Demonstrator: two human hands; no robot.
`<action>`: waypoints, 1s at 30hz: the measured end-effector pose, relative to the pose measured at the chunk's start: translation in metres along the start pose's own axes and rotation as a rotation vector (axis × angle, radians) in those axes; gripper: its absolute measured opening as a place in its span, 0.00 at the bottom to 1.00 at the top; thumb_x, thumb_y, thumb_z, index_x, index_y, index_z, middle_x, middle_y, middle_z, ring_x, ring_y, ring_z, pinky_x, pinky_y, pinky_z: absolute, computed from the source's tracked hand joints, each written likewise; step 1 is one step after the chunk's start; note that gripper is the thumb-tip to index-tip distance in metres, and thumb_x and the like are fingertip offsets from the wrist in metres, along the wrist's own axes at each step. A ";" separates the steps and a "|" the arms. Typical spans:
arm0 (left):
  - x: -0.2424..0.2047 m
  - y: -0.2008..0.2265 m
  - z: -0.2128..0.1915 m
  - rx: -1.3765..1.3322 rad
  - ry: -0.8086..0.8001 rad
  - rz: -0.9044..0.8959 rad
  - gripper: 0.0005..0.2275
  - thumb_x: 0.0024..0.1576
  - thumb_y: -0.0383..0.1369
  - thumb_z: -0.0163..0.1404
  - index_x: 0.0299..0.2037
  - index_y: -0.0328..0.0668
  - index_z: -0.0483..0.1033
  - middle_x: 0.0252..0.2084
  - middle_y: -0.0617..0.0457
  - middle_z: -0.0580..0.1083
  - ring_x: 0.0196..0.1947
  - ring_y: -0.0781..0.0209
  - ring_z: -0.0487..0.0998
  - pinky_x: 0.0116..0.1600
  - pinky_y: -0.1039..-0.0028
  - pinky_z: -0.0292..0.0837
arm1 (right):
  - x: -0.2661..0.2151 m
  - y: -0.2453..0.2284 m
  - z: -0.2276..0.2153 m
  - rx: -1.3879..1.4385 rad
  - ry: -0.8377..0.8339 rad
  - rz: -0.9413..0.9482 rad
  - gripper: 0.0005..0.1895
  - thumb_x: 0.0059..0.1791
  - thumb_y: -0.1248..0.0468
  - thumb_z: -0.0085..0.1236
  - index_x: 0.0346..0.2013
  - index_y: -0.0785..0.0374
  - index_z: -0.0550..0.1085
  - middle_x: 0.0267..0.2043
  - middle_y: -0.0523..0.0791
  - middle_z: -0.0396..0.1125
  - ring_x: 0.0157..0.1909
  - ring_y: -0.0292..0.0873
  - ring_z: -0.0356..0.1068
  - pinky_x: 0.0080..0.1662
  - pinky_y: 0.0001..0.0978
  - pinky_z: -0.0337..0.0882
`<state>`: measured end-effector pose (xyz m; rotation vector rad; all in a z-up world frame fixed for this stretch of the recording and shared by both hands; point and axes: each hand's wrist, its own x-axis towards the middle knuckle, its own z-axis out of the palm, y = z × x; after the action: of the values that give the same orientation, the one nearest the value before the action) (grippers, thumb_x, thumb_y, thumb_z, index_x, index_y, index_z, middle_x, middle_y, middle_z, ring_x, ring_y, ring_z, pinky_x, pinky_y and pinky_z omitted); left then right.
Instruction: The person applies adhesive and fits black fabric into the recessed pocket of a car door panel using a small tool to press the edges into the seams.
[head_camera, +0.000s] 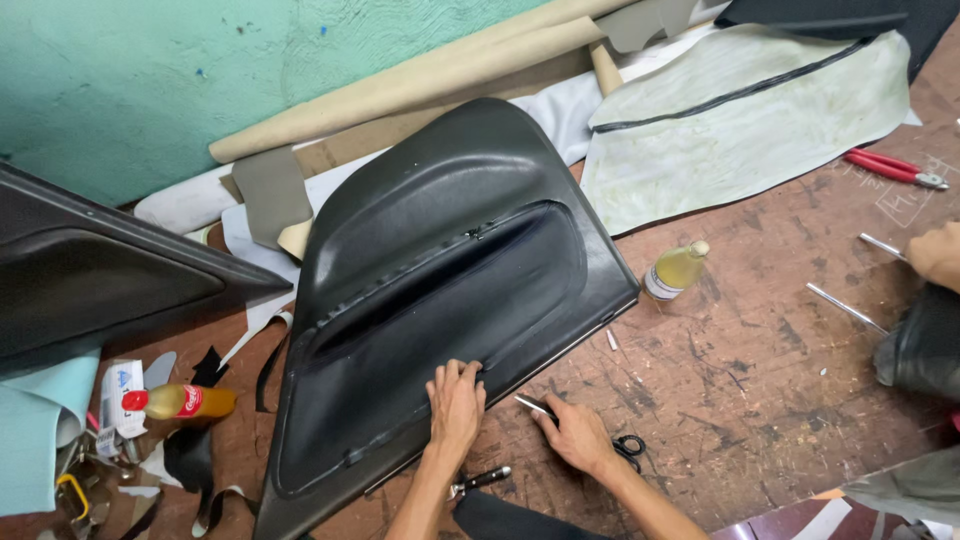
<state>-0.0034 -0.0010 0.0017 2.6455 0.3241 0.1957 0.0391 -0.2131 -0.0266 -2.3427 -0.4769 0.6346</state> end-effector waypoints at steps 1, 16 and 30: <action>0.000 0.000 0.000 -0.006 -0.001 0.002 0.16 0.54 0.28 0.54 0.53 0.36 0.77 0.47 0.46 0.71 0.50 0.47 0.69 0.53 0.56 0.62 | 0.000 0.000 0.000 0.000 0.006 0.000 0.18 0.52 0.49 0.49 0.39 0.60 0.72 0.25 0.56 0.72 0.32 0.62 0.74 0.39 0.56 0.72; 0.002 -0.011 0.011 0.086 -0.031 -0.025 0.17 0.54 0.31 0.53 0.54 0.44 0.76 0.49 0.50 0.72 0.54 0.48 0.69 0.57 0.54 0.63 | -0.003 0.011 0.012 0.050 0.157 -0.095 0.15 0.51 0.49 0.53 0.38 0.57 0.75 0.28 0.58 0.72 0.35 0.66 0.72 0.39 0.59 0.71; 0.007 -0.007 0.010 0.101 -0.058 -0.047 0.15 0.56 0.35 0.52 0.53 0.45 0.76 0.49 0.50 0.72 0.53 0.49 0.70 0.58 0.55 0.63 | 0.011 -0.003 -0.022 0.261 0.126 -0.238 0.13 0.46 0.57 0.60 0.43 0.58 0.78 0.30 0.56 0.74 0.35 0.62 0.75 0.41 0.52 0.74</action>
<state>0.0038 0.0025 -0.0102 2.7339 0.3863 0.0900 0.0598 -0.2159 -0.0133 -2.0268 -0.5684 0.4073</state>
